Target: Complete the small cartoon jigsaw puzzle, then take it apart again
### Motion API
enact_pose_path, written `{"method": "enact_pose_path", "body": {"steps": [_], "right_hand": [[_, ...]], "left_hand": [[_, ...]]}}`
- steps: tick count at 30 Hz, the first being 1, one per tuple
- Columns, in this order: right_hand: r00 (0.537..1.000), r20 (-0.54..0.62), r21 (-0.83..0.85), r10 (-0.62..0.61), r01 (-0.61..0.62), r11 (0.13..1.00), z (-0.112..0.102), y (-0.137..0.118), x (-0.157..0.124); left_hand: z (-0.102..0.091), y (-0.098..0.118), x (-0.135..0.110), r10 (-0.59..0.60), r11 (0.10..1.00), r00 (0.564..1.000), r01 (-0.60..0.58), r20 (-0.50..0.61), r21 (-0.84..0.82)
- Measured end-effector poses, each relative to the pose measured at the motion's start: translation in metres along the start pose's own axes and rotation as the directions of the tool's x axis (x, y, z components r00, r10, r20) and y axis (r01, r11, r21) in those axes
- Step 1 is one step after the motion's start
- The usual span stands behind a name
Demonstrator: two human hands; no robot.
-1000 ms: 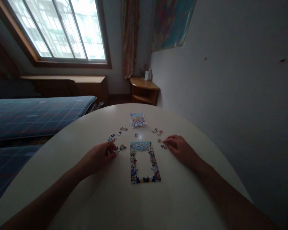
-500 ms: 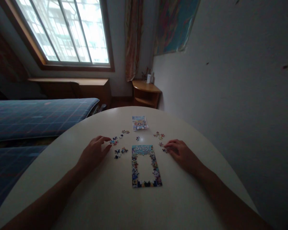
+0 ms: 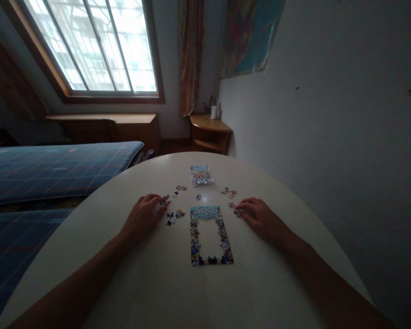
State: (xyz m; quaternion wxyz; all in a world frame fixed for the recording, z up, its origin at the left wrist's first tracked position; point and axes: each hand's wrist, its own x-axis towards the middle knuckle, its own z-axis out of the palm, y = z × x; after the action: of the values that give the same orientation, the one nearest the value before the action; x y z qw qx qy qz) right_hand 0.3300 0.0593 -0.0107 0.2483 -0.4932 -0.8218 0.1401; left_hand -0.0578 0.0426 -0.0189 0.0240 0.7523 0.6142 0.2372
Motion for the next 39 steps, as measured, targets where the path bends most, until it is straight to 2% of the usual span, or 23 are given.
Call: {"method": "enact_pose_path", "body": {"steps": [17,24,28,35,39], "right_hand": [[0.999,0.042,-0.01,-0.008,0.009,1.0,-0.006,-0.004,0.0],[0.997,0.079,-0.044,-0.019,0.022,0.999,-0.009,-0.009,0.0],[0.997,0.064,-0.045,-0.041,0.044,0.998,-0.008,-0.008,0.0],[0.998,-0.025,-0.034,-0.056,0.055,0.998,-0.006,-0.014,0.003],[0.992,-0.082,0.002,-0.096,0.096,0.995,-0.003,-0.043,0.018]], "left_hand": [[0.006,0.001,0.001,0.032,0.997,0.999,-0.031,0.015,-0.072],[0.015,-0.004,0.001,0.025,0.993,1.0,-0.026,-0.012,-0.115],[0.013,-0.003,0.0,-0.005,0.987,1.0,0.002,-0.017,-0.159],[0.003,0.021,0.001,-0.045,0.954,0.993,0.009,-0.113,-0.301],[-0.002,0.055,0.008,-0.08,0.892,0.996,0.049,-0.05,-0.45]]}}
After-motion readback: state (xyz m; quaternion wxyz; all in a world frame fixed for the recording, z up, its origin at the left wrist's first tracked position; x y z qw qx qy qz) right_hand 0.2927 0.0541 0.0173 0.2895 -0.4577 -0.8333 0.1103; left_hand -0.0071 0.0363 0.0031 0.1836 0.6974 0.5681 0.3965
